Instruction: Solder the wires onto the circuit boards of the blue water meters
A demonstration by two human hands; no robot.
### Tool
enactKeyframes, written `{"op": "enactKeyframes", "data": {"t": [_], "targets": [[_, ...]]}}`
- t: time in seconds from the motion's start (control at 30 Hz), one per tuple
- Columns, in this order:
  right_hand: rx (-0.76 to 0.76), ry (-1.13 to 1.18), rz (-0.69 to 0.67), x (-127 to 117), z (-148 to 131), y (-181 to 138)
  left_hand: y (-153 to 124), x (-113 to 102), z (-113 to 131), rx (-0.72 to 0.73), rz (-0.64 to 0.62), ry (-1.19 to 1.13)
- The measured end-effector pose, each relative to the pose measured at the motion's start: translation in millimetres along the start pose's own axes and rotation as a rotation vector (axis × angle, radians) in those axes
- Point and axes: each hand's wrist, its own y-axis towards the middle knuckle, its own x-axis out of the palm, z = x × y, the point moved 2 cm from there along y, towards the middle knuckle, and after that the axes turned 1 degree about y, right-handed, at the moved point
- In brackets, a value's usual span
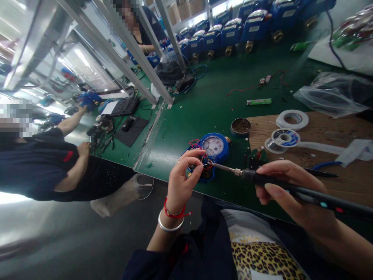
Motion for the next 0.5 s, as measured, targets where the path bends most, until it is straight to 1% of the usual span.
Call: {"op": "enactKeyframes", "data": {"t": [0.33,0.5], "targets": [[0.009,-0.021,-0.023,-1.1,-2.1,-1.1,-0.3,1.0,-0.8,-0.004,0.004,-0.035],[0.011,-0.015,-0.036,-1.5,-3.0,-2.0,-0.1,1.0,0.8,-0.014,0.005,-0.01]]}}
